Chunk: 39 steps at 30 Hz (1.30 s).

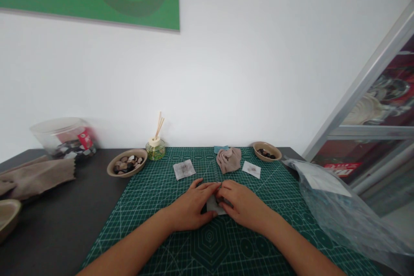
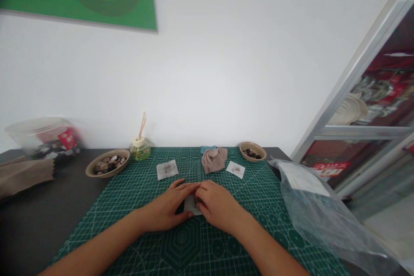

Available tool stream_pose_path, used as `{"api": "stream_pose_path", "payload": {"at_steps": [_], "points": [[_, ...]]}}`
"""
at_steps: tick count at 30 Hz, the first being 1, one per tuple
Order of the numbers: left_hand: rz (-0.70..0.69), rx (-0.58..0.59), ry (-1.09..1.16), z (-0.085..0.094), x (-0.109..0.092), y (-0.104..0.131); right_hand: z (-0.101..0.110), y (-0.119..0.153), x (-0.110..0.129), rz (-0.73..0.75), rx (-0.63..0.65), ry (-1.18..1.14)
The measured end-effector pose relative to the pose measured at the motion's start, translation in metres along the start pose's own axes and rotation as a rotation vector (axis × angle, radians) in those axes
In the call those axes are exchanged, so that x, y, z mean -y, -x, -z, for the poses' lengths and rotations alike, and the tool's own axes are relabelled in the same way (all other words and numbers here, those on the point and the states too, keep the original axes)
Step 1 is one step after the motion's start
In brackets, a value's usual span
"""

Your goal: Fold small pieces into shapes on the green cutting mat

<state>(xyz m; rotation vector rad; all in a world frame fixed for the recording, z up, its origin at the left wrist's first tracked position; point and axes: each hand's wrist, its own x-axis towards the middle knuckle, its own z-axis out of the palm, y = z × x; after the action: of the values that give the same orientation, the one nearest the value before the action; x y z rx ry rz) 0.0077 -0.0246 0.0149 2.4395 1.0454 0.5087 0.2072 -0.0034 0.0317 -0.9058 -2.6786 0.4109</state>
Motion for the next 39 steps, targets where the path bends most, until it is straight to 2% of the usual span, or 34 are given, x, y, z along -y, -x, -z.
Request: {"api": "stream_pose_path", "payload": {"at_steps": [7, 12, 17, 22, 28, 33, 39], "points": [[-0.009, 0.004, -0.015, -0.0003, 0.0004, -0.0011, -0.0024, -0.0009, 0.0005, 0.066, 0.009, -0.045], [0.019, 0.021, -0.022, 0.0012, -0.0006, -0.001, -0.0006, -0.0003, -0.0009, -0.009, -0.004, 0.011], [-0.006, 0.004, 0.005, 0.0029, -0.0021, -0.0015, -0.0025, -0.0018, 0.0012, 0.091, 0.009, -0.045], [0.012, 0.018, 0.004, 0.0026, -0.0005, -0.0011, -0.0009, -0.0024, 0.0007, -0.007, -0.024, 0.011], [-0.003, 0.02, 0.014, 0.0042, -0.0012, -0.0013, -0.0001, -0.0019, 0.0053, 0.085, 0.034, -0.07], [0.008, 0.023, 0.008, 0.0038, -0.0011, -0.0017, 0.0012, -0.0001, 0.0021, 0.0, 0.014, 0.013], [0.003, 0.025, 0.005, 0.0035, -0.0013, -0.0018, -0.0013, -0.0005, 0.0043, 0.089, 0.025, -0.029]]}}
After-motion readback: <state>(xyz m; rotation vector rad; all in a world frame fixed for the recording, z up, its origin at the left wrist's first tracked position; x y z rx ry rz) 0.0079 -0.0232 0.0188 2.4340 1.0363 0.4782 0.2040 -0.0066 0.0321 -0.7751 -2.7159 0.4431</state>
